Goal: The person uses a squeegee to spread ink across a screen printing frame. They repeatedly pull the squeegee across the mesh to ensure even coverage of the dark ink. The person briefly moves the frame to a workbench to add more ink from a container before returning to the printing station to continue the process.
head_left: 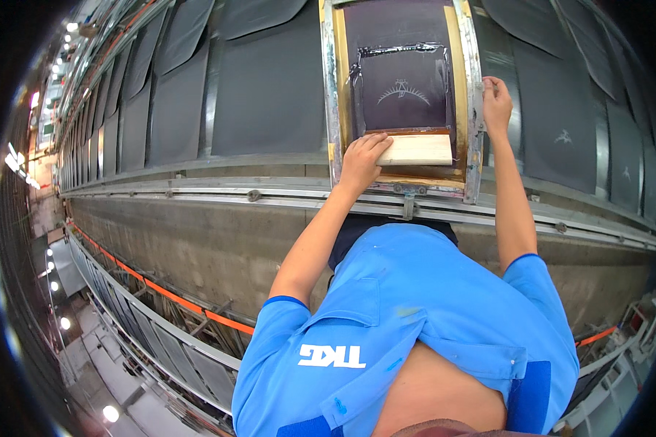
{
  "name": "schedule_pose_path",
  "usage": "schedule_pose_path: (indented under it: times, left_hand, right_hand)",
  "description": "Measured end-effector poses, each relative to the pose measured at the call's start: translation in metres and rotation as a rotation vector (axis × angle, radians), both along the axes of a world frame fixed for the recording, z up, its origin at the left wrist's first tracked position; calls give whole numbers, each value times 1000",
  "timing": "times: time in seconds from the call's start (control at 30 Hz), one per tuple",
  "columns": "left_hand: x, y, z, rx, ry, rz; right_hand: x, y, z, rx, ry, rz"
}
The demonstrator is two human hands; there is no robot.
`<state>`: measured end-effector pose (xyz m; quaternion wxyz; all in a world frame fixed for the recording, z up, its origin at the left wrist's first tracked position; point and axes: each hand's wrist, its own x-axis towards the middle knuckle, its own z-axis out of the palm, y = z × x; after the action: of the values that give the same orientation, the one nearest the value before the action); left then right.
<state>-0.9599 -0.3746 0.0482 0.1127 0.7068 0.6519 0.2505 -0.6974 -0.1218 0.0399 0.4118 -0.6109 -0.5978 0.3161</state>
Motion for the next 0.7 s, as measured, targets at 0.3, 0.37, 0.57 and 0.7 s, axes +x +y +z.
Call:
schedule_pose_path:
  times: [0.3, 0.37, 0.57, 0.7]
  left_hand:
    - [-219, -76, 13, -79, 19, 64]
    - [-258, -90, 1, -108, 15, 74]
    - [-335, -115, -11, -156, 89, 43]
    - [-355, -143, -8, -170, 131, 34]
  right_hand:
    - [-240, -90, -2, 21, 26, 65]
    - [-275, -107, -21, -8, 10, 55]
    - [-352, -135, -54, 50, 16, 8]
    - [-364, -140, -49, -29, -49, -6]
